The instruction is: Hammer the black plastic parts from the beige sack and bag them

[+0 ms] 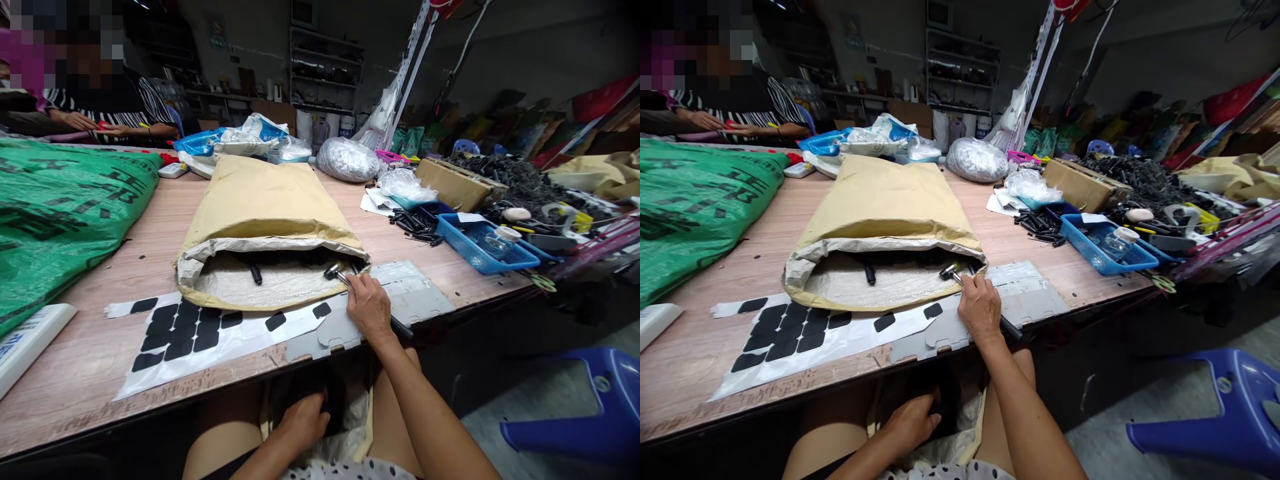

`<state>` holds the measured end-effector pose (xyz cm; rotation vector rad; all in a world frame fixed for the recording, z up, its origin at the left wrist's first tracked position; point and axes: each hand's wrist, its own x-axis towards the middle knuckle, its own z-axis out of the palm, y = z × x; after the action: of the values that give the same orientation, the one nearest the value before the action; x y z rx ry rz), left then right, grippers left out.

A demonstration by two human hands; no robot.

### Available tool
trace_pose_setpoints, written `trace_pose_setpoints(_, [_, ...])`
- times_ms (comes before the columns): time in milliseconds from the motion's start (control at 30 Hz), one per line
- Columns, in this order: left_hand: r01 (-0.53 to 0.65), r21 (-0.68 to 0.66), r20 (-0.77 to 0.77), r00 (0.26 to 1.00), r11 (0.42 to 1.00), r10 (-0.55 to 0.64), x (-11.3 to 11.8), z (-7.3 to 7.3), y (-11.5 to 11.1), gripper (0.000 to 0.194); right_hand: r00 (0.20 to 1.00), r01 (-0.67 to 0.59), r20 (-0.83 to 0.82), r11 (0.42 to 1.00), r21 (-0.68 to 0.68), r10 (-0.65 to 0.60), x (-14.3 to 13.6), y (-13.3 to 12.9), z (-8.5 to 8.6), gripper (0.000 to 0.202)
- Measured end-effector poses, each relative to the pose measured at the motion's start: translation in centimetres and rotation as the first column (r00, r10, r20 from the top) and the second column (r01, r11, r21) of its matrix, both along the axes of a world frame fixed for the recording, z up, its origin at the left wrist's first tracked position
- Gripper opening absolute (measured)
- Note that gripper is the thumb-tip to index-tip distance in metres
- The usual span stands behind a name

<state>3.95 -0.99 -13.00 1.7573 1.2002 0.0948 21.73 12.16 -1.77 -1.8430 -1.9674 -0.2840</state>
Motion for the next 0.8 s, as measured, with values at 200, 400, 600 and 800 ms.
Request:
trace_pose_setpoints(200, [0.090, 0.026, -0.090, 0.992, 0.996, -0.087, -0.3, 4.7, 0.4, 0.022, 1.000, -0.006, 0.005, 1.000, 0.009, 0.006, 0.0, -0.1, 0.1, 0.029])
trace_pose_setpoints(400, [-0.026, 0.375, 0.095, 0.995, 0.926, -0.011, -5.3, 16.6, 7.9, 0.021, 1.000, -0.007, 0.007, 1.000, 0.009, 0.007, 0.0, -0.1, 0.0, 0.029])
trace_pose_setpoints(600, [-0.032, 0.744, -0.384, 0.796, 0.667, 0.467, -11.3, 16.8, 16.3, 0.044, 1.000, -0.002, -0.005, 1.000, 0.007, 0.002, 0.0, 0.0, 0.0, 0.029])
trace_pose_setpoints(800, [0.020, 0.732, -0.438, 0.780, 0.681, 0.448, -11.0, 15.7, 16.4, 0.029, 1.000, 0.006, 0.012, 1.000, -0.013, -0.006, 0.0, 0.0, 0.1, 0.027])
